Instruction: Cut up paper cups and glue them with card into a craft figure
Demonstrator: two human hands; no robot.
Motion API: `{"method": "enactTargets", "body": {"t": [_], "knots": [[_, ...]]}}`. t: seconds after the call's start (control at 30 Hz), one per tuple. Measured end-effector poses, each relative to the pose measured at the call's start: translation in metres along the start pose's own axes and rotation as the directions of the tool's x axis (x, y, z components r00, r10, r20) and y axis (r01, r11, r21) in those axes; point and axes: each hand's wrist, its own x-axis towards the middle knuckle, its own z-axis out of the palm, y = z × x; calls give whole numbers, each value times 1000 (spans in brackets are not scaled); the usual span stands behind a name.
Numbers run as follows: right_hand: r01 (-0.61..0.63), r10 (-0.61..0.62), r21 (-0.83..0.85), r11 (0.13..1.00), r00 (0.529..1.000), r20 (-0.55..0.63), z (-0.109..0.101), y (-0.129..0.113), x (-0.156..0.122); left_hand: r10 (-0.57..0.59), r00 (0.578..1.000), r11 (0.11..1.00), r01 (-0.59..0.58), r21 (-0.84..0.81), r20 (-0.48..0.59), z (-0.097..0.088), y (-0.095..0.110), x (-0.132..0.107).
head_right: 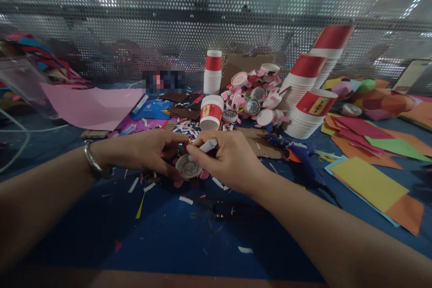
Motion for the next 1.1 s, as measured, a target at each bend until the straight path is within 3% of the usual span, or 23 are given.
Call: {"method": "enactTargets", "body": {"t": [0.23,0.47,0.83,1.1], "knots": [[73,-72,-38,997,997,25,-6,-7,-1,-35,999,999,35,-31,13,1,2,0],[52,-53,-48,998,998,-22,-5,-4,1,-44,999,999,44,-25,10,0,5,-1],[71,-70,-78,994,997,17,-10,-8,-2,-43,999,998,44,-48,19,1,1,-1],[62,-62,10,998,997,35,-2,-7,0,-86,996,995,87,-46,8,1,5,-1]]}}
